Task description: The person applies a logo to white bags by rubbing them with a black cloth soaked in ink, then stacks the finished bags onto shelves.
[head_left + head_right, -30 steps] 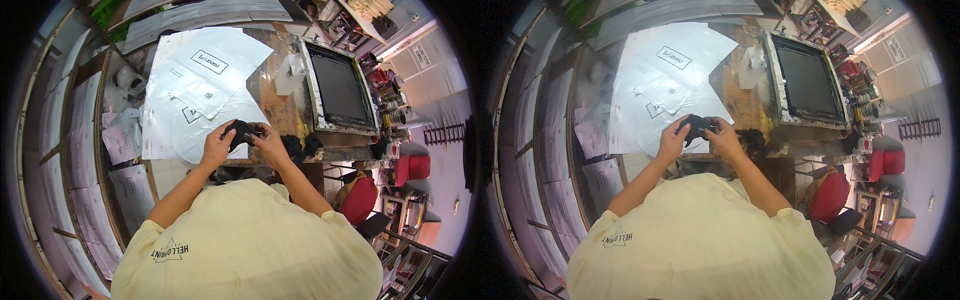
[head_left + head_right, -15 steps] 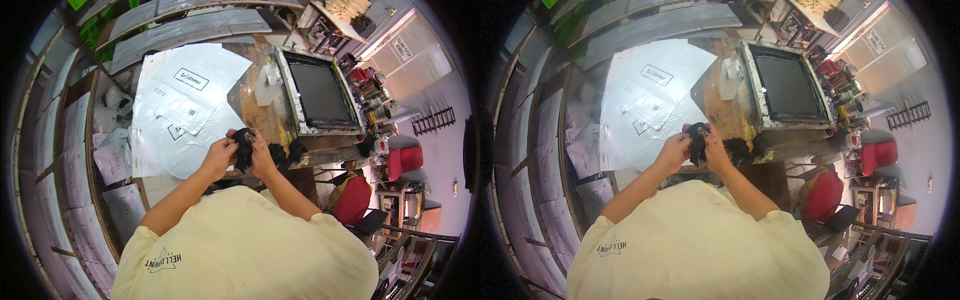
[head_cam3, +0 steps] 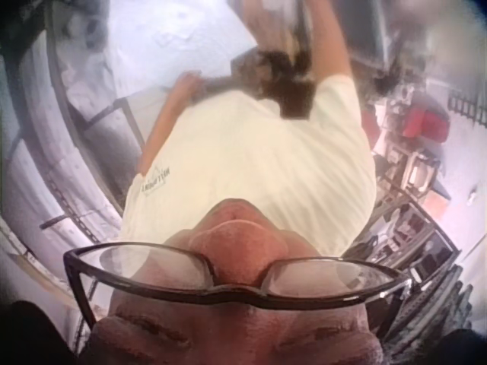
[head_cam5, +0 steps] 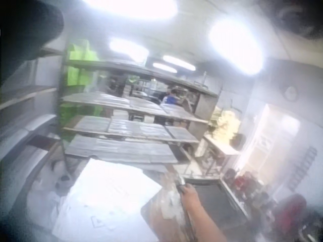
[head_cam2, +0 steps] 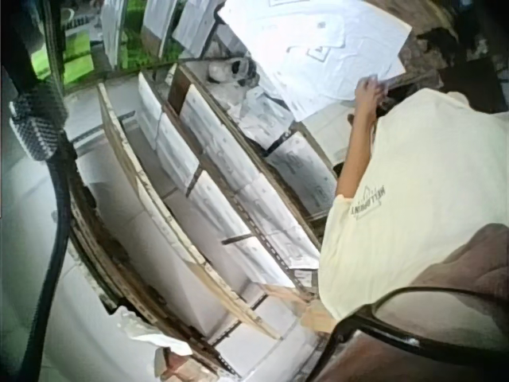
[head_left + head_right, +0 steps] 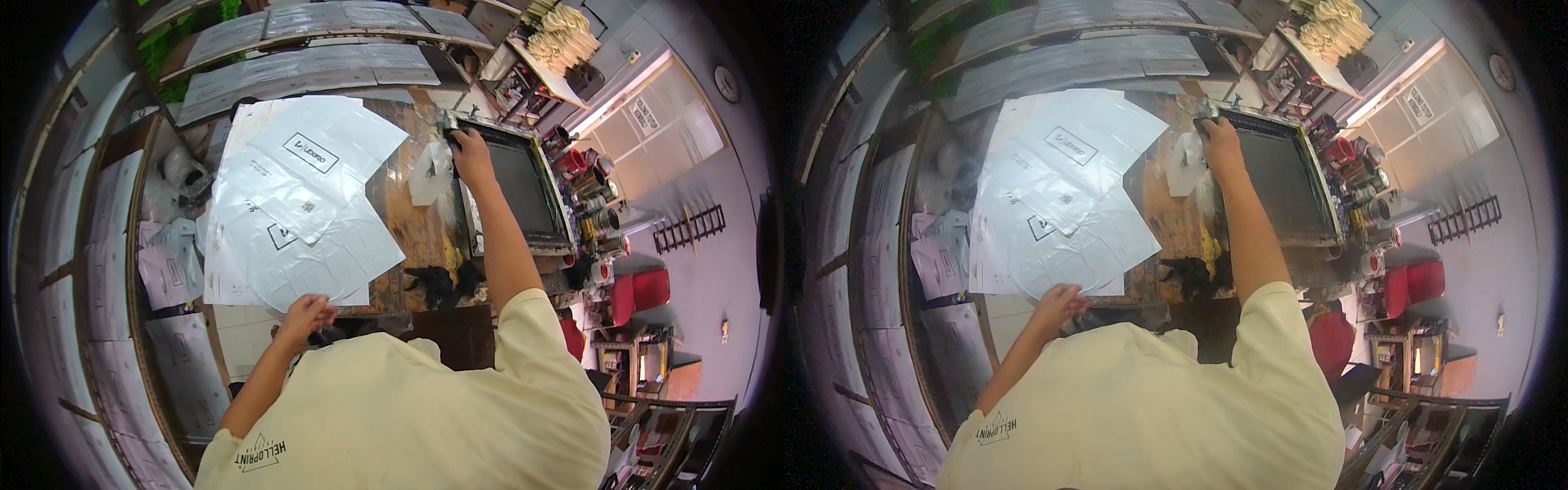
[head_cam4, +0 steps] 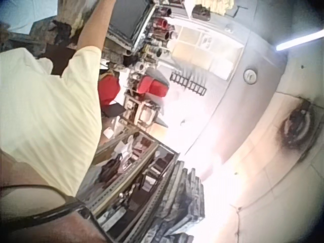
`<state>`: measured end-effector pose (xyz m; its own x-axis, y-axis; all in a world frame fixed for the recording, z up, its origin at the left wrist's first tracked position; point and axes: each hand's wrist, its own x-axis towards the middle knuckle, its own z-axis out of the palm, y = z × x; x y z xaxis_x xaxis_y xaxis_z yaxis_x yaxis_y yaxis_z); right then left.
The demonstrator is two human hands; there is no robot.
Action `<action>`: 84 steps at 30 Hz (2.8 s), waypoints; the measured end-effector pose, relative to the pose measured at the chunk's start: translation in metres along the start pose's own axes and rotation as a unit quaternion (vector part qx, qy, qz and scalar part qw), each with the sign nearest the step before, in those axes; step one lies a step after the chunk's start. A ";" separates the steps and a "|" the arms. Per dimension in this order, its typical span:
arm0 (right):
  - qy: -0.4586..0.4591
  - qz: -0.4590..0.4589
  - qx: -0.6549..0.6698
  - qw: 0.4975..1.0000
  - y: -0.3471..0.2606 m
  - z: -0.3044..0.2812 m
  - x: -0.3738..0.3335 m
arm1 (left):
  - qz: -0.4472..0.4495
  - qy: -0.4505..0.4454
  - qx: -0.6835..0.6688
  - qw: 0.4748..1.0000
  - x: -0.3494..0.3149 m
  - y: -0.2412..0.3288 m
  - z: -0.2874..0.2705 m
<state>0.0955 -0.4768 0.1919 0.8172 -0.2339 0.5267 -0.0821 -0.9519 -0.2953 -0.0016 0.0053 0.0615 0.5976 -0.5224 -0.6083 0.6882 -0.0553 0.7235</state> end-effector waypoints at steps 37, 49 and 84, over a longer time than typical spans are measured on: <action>0.015 0.485 0.520 0.703 0.094 0.092 -0.028 | 0.065 0.301 -0.353 0.884 -0.095 -0.150 -0.106; 0.060 0.570 0.653 0.494 0.029 0.136 -0.100 | 0.062 0.285 -0.284 0.913 -0.082 -0.130 -0.125; -0.117 -0.052 0.271 0.954 -0.184 0.176 -0.163 | 0.271 0.091 0.794 0.537 0.092 0.078 -0.070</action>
<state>0.0779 -0.2286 0.0197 0.9145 -0.0325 0.4032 0.2627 -0.7103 -0.6530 0.1353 0.0126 0.0392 0.6625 -0.7441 -0.0863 -0.7388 -0.6681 0.0883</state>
